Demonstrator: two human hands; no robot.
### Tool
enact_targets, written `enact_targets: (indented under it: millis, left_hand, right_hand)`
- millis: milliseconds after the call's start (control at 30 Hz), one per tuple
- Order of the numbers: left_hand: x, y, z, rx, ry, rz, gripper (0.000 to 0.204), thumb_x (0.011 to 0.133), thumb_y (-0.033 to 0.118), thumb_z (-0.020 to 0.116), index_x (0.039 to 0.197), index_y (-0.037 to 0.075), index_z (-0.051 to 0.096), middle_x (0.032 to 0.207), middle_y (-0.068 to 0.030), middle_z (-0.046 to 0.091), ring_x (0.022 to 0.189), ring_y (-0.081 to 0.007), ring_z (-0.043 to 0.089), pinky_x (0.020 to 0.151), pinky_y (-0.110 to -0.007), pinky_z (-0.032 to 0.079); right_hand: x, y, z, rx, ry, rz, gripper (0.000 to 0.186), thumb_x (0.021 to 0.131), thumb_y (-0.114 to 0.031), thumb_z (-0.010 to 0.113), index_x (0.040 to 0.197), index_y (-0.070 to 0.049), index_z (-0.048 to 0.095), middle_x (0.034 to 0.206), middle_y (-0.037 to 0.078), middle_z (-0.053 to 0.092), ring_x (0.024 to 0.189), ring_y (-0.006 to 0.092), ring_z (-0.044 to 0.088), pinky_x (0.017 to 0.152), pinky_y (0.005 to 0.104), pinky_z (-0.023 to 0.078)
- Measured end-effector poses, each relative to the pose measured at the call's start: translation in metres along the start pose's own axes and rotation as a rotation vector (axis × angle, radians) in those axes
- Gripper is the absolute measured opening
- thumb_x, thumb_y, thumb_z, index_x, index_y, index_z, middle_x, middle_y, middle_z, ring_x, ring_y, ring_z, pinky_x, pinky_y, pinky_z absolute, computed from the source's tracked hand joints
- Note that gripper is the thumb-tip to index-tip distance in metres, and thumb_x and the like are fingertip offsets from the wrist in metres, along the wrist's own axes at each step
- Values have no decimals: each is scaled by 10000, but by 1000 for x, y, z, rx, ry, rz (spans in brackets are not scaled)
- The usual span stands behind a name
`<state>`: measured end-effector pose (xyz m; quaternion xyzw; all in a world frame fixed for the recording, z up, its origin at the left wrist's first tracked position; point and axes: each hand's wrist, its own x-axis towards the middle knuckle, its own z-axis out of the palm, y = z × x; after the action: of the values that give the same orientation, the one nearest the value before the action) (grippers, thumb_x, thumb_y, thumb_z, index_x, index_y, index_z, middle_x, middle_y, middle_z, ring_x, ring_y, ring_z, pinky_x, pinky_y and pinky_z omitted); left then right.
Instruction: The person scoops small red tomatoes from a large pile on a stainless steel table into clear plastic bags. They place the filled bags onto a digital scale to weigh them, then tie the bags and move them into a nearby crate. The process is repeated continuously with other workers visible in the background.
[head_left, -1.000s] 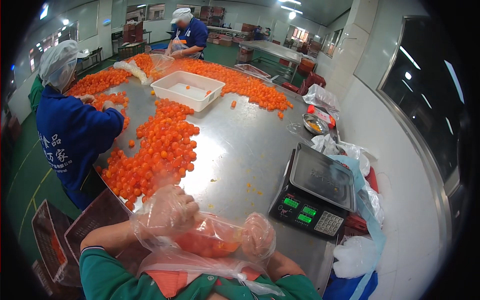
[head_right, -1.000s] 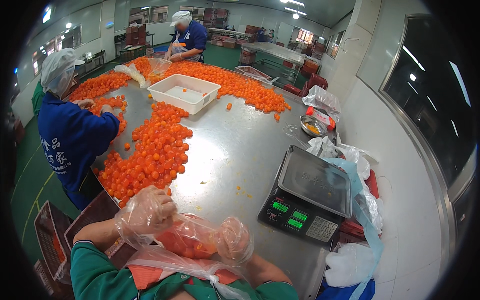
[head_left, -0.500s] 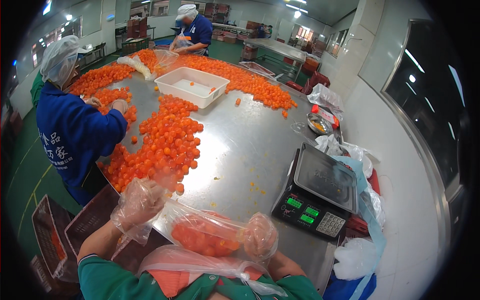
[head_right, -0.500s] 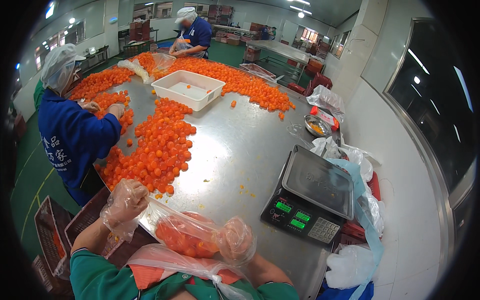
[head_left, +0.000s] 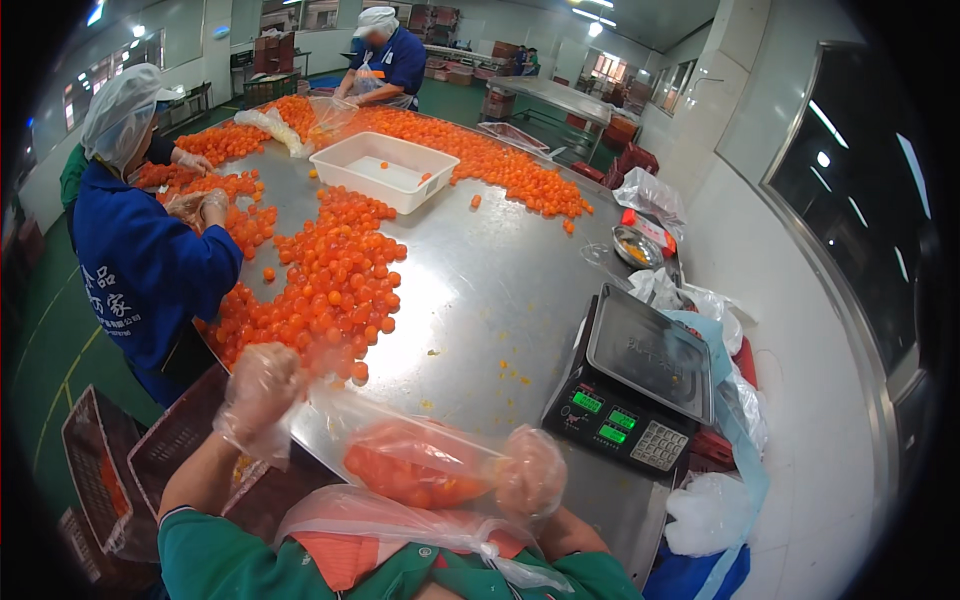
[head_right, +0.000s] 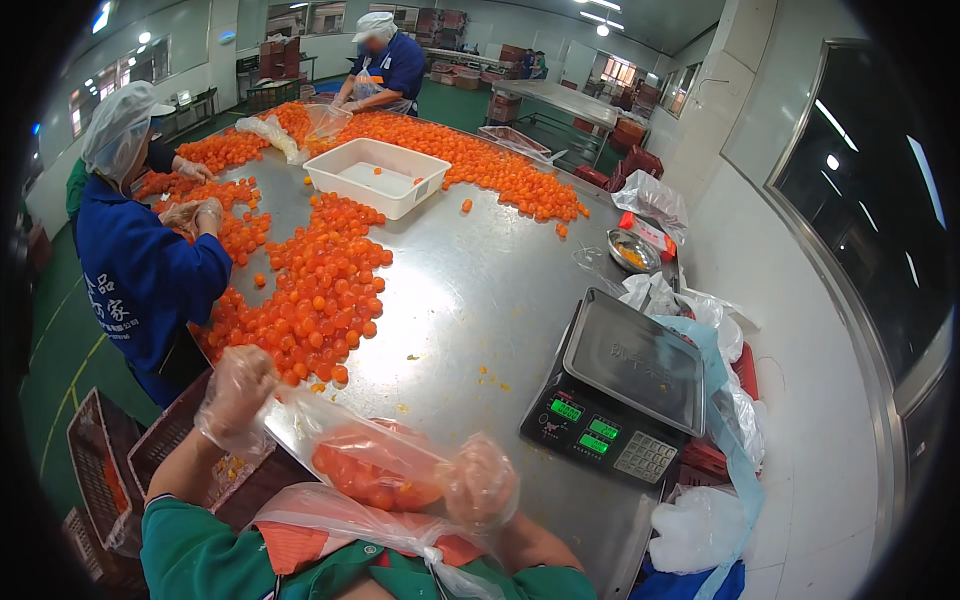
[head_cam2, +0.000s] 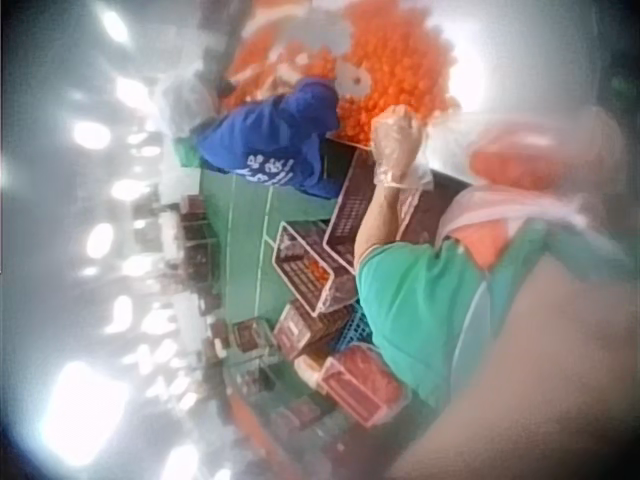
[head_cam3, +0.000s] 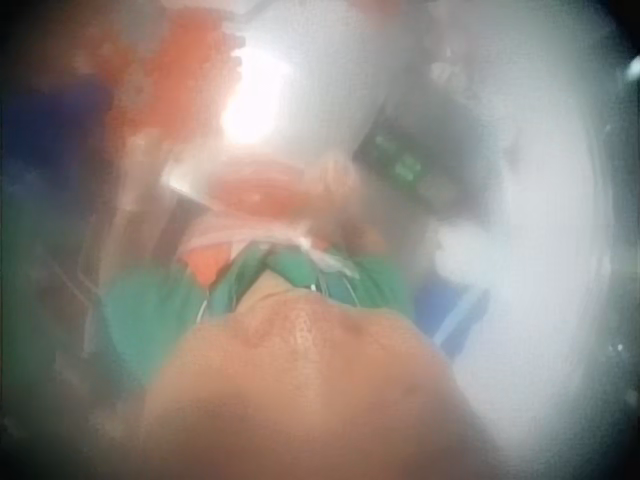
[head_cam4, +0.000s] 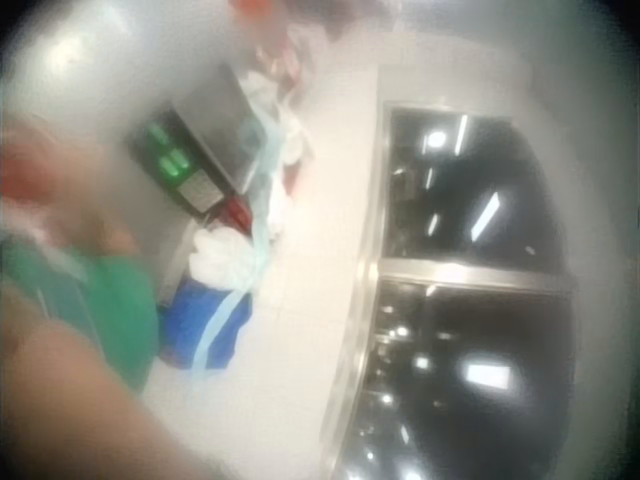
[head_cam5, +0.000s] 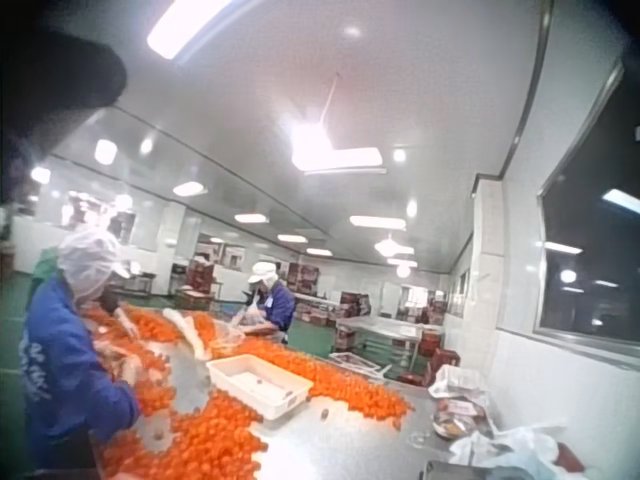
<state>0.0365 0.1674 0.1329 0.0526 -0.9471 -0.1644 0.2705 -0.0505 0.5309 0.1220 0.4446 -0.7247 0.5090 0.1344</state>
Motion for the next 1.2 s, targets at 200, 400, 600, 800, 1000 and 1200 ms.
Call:
enact_targets:
  millis: [200, 400, 600, 800, 1000, 1200]
  left_hand:
    - [-20, -10, -2, -313, -14, -172, 75, 777, 20, 593, 709, -7, 575, 664, -159, 559, 615, -283, 556, 574, -380, 431]
    - [-48, -24, 22, -627, -137, -332, 104, 824, 7, 562, 728, -23, 590, 651, -67, 586, 634, -101, 537, 559, -310, 433]
    - [-77, -35, 78, -619, -253, -268, 127, 837, 58, 568, 778, -43, 617, 663, -148, 602, 620, -191, 577, 589, -367, 458]
    - [-67, -29, 85, -804, -366, -310, 104, 839, 66, 590, 804, -27, 619, 677, -56, 581, 633, -111, 522, 559, -301, 425]
    - [-64, -49, 99, -913, -321, -300, 132, 836, 120, 624, 801, -3, 657, 684, -49, 590, 653, -118, 539, 590, -309, 438]
    - [-63, -61, 82, -1319, -284, -378, 317, 922, 348, 612, 1029, 67, 711, 919, -64, 679, 851, -173, 625, 752, -344, 509]
  right_hand:
    - [-10, -6, -8, -47, -26, 27, 60, 863, -52, 596, 903, -34, 638, 879, 175, 622, 752, 371, 588, 650, 432, 480]
    - [-15, -8, 5, -176, -147, -14, 67, 864, -54, 597, 911, -33, 640, 891, 177, 631, 759, 372, 594, 656, 432, 485]
    - [-14, 2, 47, -301, -119, 53, 74, 865, -55, 597, 918, -32, 643, 903, 180, 640, 766, 373, 599, 662, 431, 489]
    - [20, 2, 72, -55, -28, 105, 116, 900, -65, 573, 967, -13, 652, 939, 182, 675, 798, 361, 644, 693, 421, 521]
    - [70, -51, 81, -58, 15, 153, 143, 922, -47, 533, 938, 1, 667, 829, 185, 676, 724, 335, 662, 670, 374, 527]
    - [98, -103, 89, 84, -43, -37, 155, 923, -33, 514, 928, 9, 663, 816, 176, 674, 704, 295, 669, 638, 344, 518]
